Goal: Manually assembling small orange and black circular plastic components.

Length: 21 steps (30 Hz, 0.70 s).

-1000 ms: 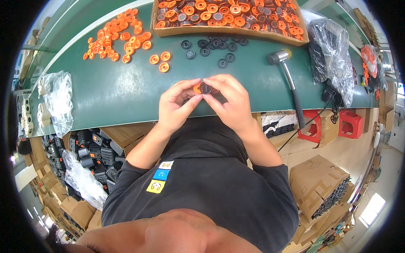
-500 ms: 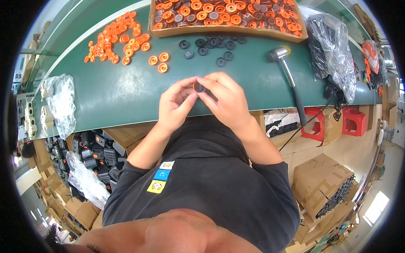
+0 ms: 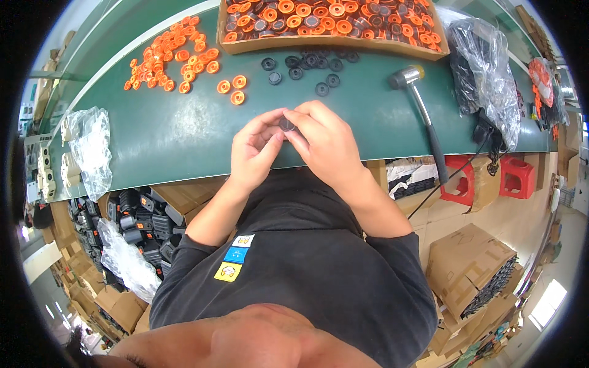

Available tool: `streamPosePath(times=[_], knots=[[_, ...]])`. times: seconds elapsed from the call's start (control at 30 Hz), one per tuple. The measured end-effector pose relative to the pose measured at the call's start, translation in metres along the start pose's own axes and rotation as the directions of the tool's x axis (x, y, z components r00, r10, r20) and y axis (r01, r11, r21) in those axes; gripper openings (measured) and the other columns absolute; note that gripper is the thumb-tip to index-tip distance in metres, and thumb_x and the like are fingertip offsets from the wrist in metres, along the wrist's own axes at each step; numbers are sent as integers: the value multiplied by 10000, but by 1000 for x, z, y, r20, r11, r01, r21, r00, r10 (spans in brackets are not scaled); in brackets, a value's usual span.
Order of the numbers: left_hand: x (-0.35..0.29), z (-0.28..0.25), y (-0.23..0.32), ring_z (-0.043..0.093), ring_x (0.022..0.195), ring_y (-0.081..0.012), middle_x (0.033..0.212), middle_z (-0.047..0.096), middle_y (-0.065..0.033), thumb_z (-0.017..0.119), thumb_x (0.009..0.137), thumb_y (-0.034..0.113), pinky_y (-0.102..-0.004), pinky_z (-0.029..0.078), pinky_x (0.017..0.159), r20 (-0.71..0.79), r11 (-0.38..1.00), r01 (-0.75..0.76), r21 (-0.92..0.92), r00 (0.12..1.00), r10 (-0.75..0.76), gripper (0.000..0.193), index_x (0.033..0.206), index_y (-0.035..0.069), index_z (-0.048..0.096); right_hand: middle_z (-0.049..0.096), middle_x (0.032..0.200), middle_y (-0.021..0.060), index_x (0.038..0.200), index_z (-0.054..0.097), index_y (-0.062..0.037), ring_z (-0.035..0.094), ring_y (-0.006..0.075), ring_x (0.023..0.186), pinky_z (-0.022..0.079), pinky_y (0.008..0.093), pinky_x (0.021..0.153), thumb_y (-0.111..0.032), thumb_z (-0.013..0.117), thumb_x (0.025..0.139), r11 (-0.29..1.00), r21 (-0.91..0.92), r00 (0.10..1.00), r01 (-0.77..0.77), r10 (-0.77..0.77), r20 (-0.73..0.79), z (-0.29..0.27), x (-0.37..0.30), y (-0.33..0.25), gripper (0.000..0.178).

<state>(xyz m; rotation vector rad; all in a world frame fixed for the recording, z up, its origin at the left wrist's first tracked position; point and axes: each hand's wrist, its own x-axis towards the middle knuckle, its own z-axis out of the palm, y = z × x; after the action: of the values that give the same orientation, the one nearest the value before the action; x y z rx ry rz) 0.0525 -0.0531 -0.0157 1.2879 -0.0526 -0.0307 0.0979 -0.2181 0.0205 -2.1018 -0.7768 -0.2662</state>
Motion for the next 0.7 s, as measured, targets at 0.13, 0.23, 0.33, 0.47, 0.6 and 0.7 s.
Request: streamPosePath(times=[0.13, 0.23, 0.33, 0.47, 0.6, 0.7], knots=[[-1, -1, -2, 663, 1046, -150, 1171, 661, -120, 547, 952, -60, -286, 514, 942, -7, 1000, 2, -19, 1000, -2, 396, 1347, -69, 517, 640, 943, 113, 1037, 684, -2, 652, 300, 816, 539, 386, 694, -17, 764, 762, 999, 24, 999, -24, 25, -22, 2, 0, -2, 286], [-1, 0, 0, 661, 1035, -142, 1156, 666, -116, 549, 953, -54, -281, 511, 943, -15, 1000, -1, -27, 1000, 1, 396, 1348, -70, 514, 640, 951, 117, 1032, 682, 1, 653, 305, 824, 538, 389, 697, -8, 759, 764, 998, 43, 999, -45, 45, -22, 2, 0, -5, 279], [-1, 0, -2, 658, 1026, -133, 1146, 668, -113, 551, 953, -50, -276, 510, 938, -32, 999, 8, -49, 999, -9, 395, 1345, -77, 512, 637, 957, 119, 1030, 680, 3, 653, 312, 830, 538, 391, 702, -1, 756, 765, 997, 53, 998, -55, 56, -7, 2, 2, -6, 275], [1, 0, -1, 657, 1023, -146, 1146, 668, -129, 577, 963, -17, -288, 523, 927, -48, 998, -4, -67, 999, 1, 373, 1323, -89, 518, 635, 969, 125, 1032, 680, 4, 654, 318, 838, 538, 394, 710, 12, 753, 763, 993, 79, 996, -87, 85, 18, 0, 5, -9, 278], [4, 0, 1, 660, 1027, -175, 1138, 669, -146, 582, 981, 7, -309, 543, 913, -93, 992, 18, -126, 995, -30, 332, 1293, -97, 535, 632, 975, 128, 1052, 682, 5, 652, 306, 860, 540, 381, 728, 15, 759, 761, 987, 134, 996, -93, 91, 20, 4, 3, -4, 301], [6, 1, 3, 660, 1023, -177, 1129, 671, -150, 572, 990, 4, -315, 550, 904, -93, 996, 14, -90, 995, -23, 310, 1282, -97, 548, 628, 989, 125, 1097, 684, 7, 654, 273, 888, 544, 350, 755, 17, 763, 767, 976, 204, 996, -82, 77, 35, 5, 0, 1, 339]])
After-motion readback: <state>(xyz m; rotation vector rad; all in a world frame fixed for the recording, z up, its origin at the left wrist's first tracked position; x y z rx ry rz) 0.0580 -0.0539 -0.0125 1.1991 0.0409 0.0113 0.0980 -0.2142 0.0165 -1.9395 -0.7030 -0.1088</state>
